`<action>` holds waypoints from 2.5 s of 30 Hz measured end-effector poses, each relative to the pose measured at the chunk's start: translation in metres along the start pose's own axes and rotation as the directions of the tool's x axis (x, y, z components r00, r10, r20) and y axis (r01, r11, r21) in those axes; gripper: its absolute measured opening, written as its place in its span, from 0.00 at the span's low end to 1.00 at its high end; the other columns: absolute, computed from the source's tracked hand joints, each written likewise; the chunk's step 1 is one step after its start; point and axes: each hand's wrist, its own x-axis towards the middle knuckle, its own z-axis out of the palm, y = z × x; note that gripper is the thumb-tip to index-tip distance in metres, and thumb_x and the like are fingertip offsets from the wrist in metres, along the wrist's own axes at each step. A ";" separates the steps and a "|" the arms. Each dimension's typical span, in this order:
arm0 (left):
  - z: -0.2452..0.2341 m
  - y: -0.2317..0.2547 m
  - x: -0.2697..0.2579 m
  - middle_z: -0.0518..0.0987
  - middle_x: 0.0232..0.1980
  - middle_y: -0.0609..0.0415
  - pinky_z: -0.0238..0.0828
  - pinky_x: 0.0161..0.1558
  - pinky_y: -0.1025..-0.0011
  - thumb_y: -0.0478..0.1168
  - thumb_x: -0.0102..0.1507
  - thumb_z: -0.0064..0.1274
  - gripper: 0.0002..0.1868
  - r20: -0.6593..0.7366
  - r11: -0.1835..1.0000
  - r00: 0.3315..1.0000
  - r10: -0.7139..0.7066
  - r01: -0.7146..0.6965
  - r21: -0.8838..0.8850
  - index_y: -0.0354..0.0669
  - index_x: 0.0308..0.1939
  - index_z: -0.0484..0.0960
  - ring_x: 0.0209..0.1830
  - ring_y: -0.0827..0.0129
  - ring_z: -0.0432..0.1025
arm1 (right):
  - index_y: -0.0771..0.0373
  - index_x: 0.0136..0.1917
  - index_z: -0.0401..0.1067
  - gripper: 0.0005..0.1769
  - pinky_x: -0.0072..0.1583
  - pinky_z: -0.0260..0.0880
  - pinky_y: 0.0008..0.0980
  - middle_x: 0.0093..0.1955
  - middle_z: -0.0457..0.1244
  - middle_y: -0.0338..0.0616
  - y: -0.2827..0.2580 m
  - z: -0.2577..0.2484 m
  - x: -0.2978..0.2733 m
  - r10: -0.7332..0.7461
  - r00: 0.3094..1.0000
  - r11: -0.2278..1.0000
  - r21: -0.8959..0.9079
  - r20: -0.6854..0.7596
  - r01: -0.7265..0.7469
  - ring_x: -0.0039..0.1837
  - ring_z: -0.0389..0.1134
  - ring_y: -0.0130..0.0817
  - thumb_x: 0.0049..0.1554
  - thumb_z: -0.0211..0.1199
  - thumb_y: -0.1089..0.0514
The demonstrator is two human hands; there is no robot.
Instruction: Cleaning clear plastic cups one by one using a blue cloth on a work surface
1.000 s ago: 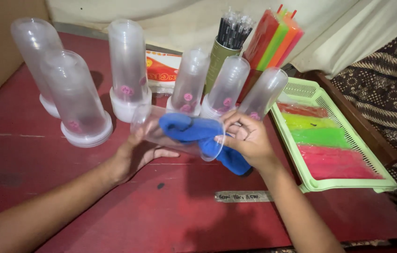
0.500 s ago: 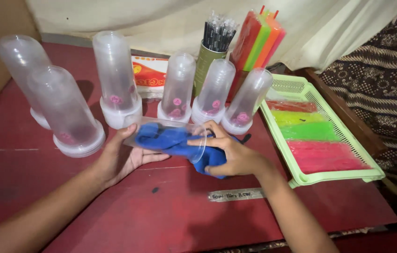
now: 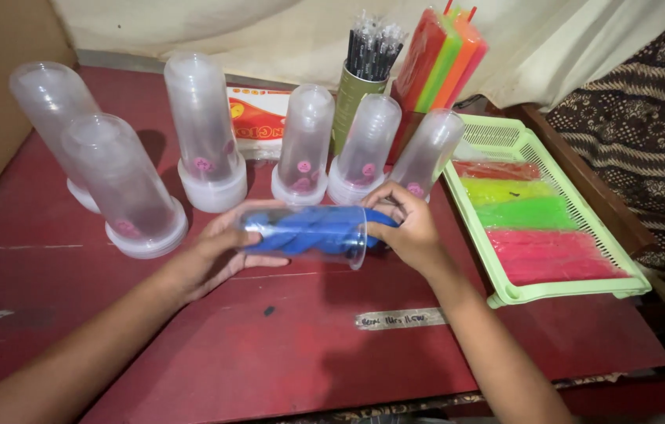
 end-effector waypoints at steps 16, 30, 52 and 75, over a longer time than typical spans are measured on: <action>-0.012 -0.005 0.010 0.76 0.65 0.35 0.80 0.48 0.44 0.49 0.56 0.43 0.39 -0.059 0.994 0.996 -0.068 0.062 -0.095 0.37 0.71 0.70 0.53 0.42 0.78 | 0.69 0.56 0.78 0.21 0.60 0.72 0.47 0.58 0.70 0.56 -0.099 0.048 -0.011 -0.291 0.907 0.893 -0.254 0.305 0.372 0.58 0.71 0.44 0.52 0.72 0.55; -0.010 -0.016 0.008 0.79 0.53 0.34 0.84 0.42 0.47 0.38 0.59 0.59 0.27 -0.069 0.991 0.997 -0.034 0.043 0.125 0.28 0.61 0.78 0.46 0.47 0.80 | 0.63 0.49 0.84 0.12 0.58 0.79 0.42 0.53 0.75 0.49 -0.079 0.081 -0.030 -0.346 0.919 0.861 -0.327 0.187 0.390 0.58 0.76 0.45 0.50 0.75 0.65; 0.015 0.004 -0.018 0.87 0.50 0.49 0.76 0.54 0.59 0.47 0.43 0.79 0.41 0.323 0.555 0.863 0.389 -0.499 0.666 0.46 0.59 0.84 0.51 0.62 0.80 | 0.64 0.47 0.86 0.12 0.57 0.75 0.48 0.48 0.77 0.54 -0.052 0.085 -0.031 0.193 0.980 0.961 -0.212 0.050 -0.178 0.58 0.75 0.42 0.52 0.71 0.56; 0.009 0.011 -0.022 0.85 0.54 0.49 0.75 0.50 0.65 0.56 0.64 0.53 0.28 0.508 0.112 0.813 0.285 -0.554 0.825 0.42 0.61 0.75 0.50 0.60 0.82 | 0.63 0.51 0.83 0.16 0.43 0.71 0.21 0.40 0.71 0.30 -0.084 0.084 -0.035 0.055 0.964 0.933 -0.358 0.260 0.043 0.43 0.68 0.17 0.52 0.73 0.52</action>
